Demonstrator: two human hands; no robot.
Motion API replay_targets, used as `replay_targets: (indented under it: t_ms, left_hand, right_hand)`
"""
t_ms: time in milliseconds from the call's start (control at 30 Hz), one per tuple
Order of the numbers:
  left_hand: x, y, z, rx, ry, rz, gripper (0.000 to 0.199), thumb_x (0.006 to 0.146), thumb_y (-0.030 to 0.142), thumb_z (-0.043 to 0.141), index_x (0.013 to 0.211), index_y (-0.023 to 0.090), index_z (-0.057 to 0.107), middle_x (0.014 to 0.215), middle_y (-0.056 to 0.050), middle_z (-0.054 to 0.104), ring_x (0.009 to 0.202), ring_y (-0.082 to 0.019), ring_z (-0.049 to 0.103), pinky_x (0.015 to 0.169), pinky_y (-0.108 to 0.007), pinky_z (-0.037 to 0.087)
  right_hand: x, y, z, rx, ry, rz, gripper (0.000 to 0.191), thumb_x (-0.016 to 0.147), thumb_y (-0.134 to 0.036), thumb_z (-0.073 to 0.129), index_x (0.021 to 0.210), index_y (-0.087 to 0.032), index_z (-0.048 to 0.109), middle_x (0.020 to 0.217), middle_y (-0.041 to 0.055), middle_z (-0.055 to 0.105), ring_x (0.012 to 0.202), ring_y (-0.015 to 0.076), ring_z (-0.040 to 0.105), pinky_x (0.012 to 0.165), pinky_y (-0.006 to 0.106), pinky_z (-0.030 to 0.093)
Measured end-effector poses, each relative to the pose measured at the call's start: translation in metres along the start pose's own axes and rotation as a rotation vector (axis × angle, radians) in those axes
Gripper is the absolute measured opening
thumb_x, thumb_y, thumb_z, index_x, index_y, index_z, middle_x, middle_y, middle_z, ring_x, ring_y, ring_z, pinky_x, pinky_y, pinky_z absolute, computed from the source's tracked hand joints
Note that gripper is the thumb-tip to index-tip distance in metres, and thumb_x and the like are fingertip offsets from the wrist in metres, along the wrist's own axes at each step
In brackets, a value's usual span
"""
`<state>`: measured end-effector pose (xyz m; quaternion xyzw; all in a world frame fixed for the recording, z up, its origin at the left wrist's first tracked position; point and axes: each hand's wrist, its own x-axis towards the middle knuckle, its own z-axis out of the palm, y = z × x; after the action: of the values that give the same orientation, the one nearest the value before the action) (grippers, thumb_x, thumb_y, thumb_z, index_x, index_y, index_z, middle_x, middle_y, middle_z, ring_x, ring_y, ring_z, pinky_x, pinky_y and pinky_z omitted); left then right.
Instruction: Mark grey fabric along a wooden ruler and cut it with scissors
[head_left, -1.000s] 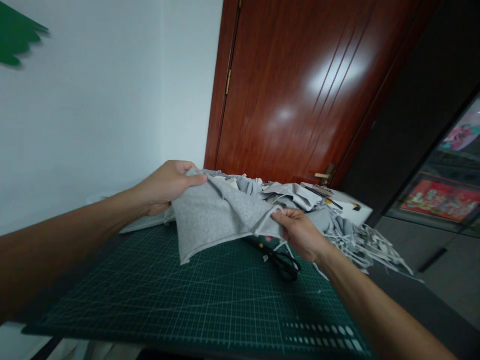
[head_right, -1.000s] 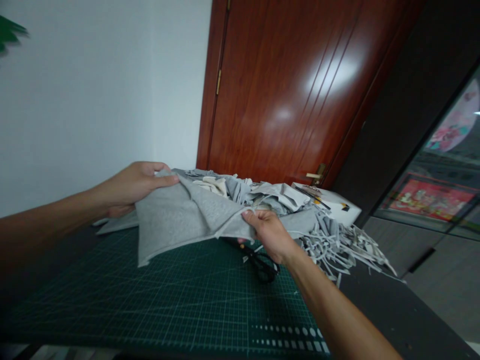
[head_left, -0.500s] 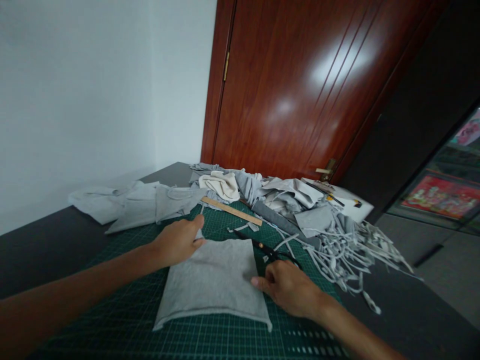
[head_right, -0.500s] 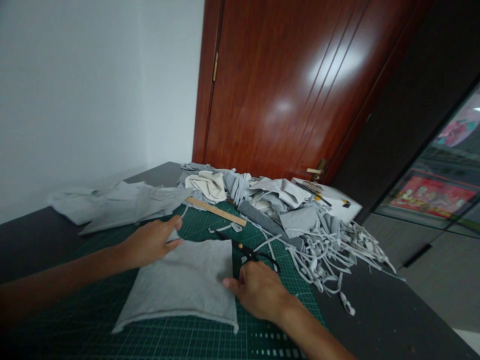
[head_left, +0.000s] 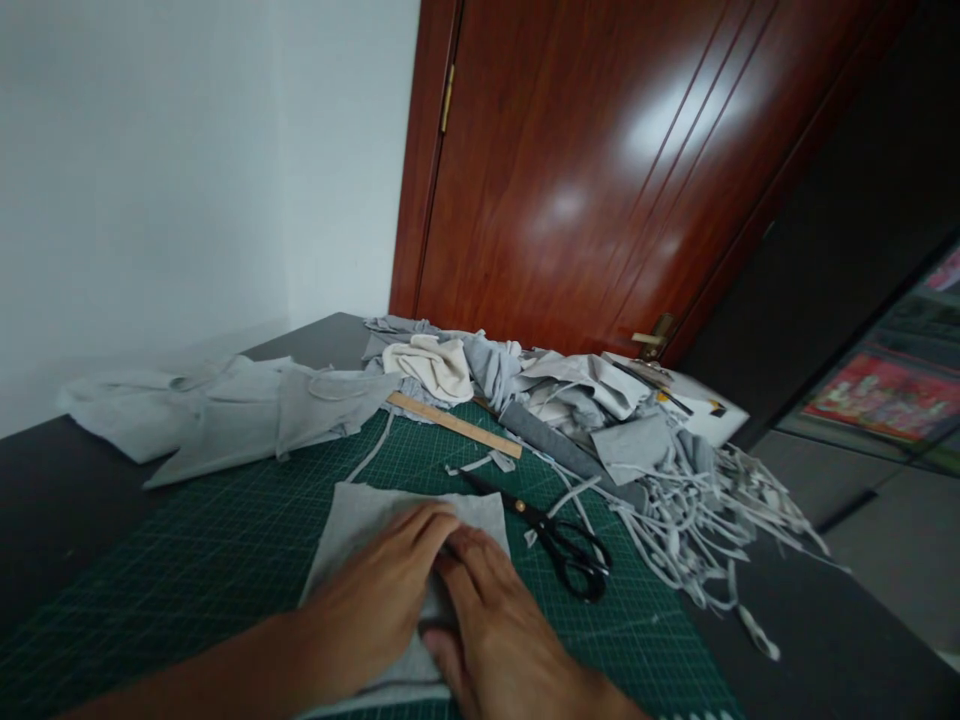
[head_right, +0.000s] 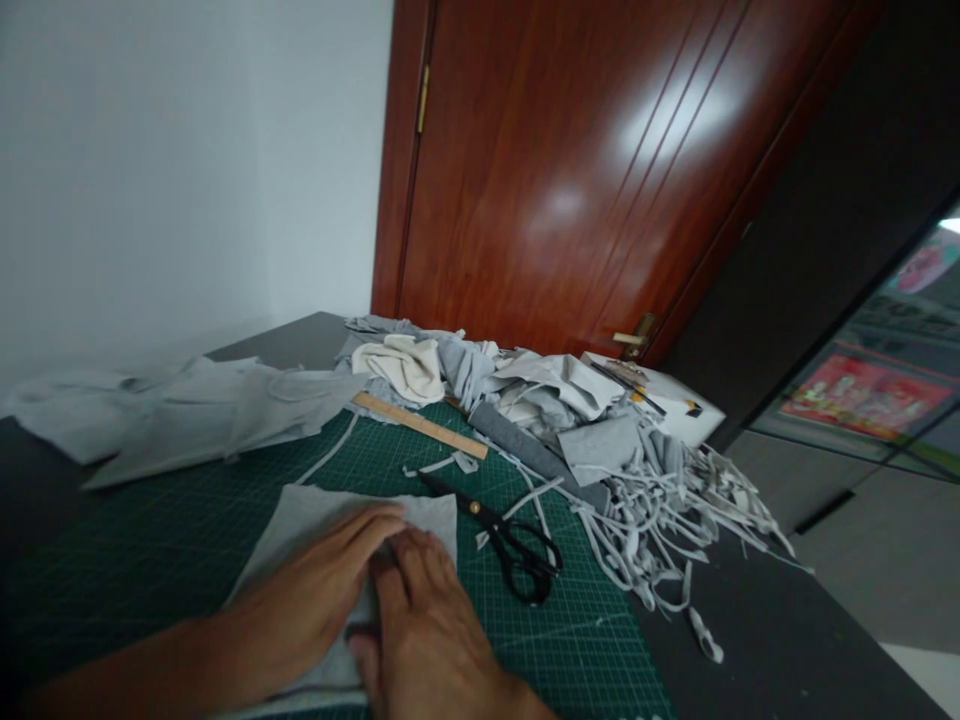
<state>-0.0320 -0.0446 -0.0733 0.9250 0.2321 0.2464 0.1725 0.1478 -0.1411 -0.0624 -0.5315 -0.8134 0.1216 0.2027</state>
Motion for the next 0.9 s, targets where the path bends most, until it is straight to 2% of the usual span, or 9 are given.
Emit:
replay_targets:
  t_ms: [100, 200, 300, 400, 533, 667, 733, 800, 900]
  left_hand:
    - [-0.007, -0.007, 0.004, 0.185, 0.045, 0.018, 0.061, 0.099, 0.017, 0.054, 0.16, 0.025, 0.05, 0.166, -0.012, 0.056, 0.152, -0.032, 0.052, 0.128, -0.052, 0.043]
    - [-0.01, -0.004, -0.001, 0.331, 0.006, 0.055, 0.056, 0.108, 0.035, 0.055, 0.163, 0.024, 0.05, 0.172, -0.011, 0.048, 0.157, -0.035, 0.047, 0.132, -0.057, 0.035]
    - [-0.009, 0.002, -0.007, 0.357, -0.065, 0.092, 0.064, 0.109, 0.048, 0.055, 0.168, 0.028, 0.043, 0.176, -0.01, 0.04, 0.161, -0.036, 0.041, 0.134, -0.063, 0.026]
    - [-0.007, 0.007, -0.013, 0.335, -0.142, 0.076, 0.071, 0.108, 0.052, 0.057, 0.172, 0.031, 0.034, 0.178, -0.01, 0.035, 0.163, -0.039, 0.037, 0.133, -0.07, 0.022]
    - [-0.007, 0.011, -0.019, 0.315, -0.212, 0.047, 0.08, 0.104, 0.06, 0.059, 0.173, 0.031, 0.03, 0.179, -0.012, 0.029, 0.164, -0.043, 0.031, 0.131, -0.077, 0.016]
    - [-0.008, 0.012, -0.022, 0.282, -0.245, 0.018, 0.084, 0.104, 0.066, 0.058, 0.173, 0.031, 0.027, 0.179, -0.013, 0.026, 0.165, -0.044, 0.026, 0.129, -0.081, 0.011]
    - [-0.008, 0.012, -0.022, 0.266, -0.253, 0.006, 0.085, 0.103, 0.065, 0.059, 0.173, 0.031, 0.026, 0.179, -0.013, 0.026, 0.166, -0.044, 0.024, 0.129, -0.082, 0.008]
    - [-0.008, 0.013, -0.022, 0.246, -0.255, 0.003, 0.086, 0.103, 0.064, 0.061, 0.173, 0.032, 0.026, 0.179, -0.013, 0.025, 0.166, -0.044, 0.023, 0.129, -0.082, 0.007]
    - [-0.006, 0.014, -0.022, 0.221, -0.264, -0.011, 0.088, 0.102, 0.065, 0.062, 0.174, 0.032, 0.022, 0.18, -0.014, 0.022, 0.166, -0.045, 0.021, 0.127, -0.083, 0.006]
  right_hand:
    - [-0.005, 0.01, -0.003, -0.037, 0.041, 0.098, 0.077, 0.09, -0.021, 0.075, 0.16, -0.006, 0.047, 0.171, 0.0273, 0.042, 0.16, 0.0434, 0.037, 0.131, 0.061, 0.036]
    - [-0.004, 0.017, -0.023, -0.079, 0.166, 0.261, 0.047, 0.099, -0.015, 0.061, 0.145, -0.003, 0.06, 0.149, 0.0288, 0.062, 0.142, 0.0391, 0.06, 0.122, 0.055, 0.049]
    - [0.007, 0.019, -0.046, -0.121, 0.083, 0.416, 0.025, 0.099, -0.014, 0.062, 0.12, -0.006, 0.072, 0.122, 0.0236, 0.074, 0.114, 0.0372, 0.074, 0.104, 0.05, 0.059]
    - [0.024, 0.019, -0.055, -0.166, 0.025, 0.493, 0.026, 0.097, -0.019, 0.068, 0.118, -0.005, 0.073, 0.116, 0.0239, 0.075, 0.11, 0.0412, 0.075, 0.098, 0.051, 0.059]
    - [0.04, 0.022, -0.054, -0.119, 0.04, 0.497, 0.027, 0.096, -0.021, 0.071, 0.115, -0.003, 0.071, 0.115, 0.0277, 0.074, 0.109, 0.0437, 0.073, 0.093, 0.051, 0.055]
    - [0.046, 0.029, -0.053, 0.006, 0.058, 0.443, 0.005, 0.091, -0.014, 0.073, 0.095, -0.014, 0.07, 0.098, 0.0153, 0.076, 0.094, 0.0327, 0.073, 0.083, 0.039, 0.051]
    - [0.047, 0.033, -0.053, 0.091, 0.092, 0.43, 0.009, 0.091, -0.01, 0.071, 0.092, -0.018, 0.066, 0.091, 0.0089, 0.074, 0.088, 0.0271, 0.071, 0.078, 0.035, 0.049]
    - [0.048, 0.036, -0.052, 0.186, 0.131, 0.434, 0.013, 0.091, -0.007, 0.068, 0.095, -0.019, 0.063, 0.09, 0.0058, 0.073, 0.085, 0.0233, 0.069, 0.076, 0.032, 0.048]
    - [0.048, 0.039, -0.051, 0.345, 0.155, 0.463, 0.021, 0.092, -0.008, 0.066, 0.111, -0.016, 0.061, 0.101, 0.008, 0.075, 0.09, 0.0209, 0.071, 0.076, 0.028, 0.052]
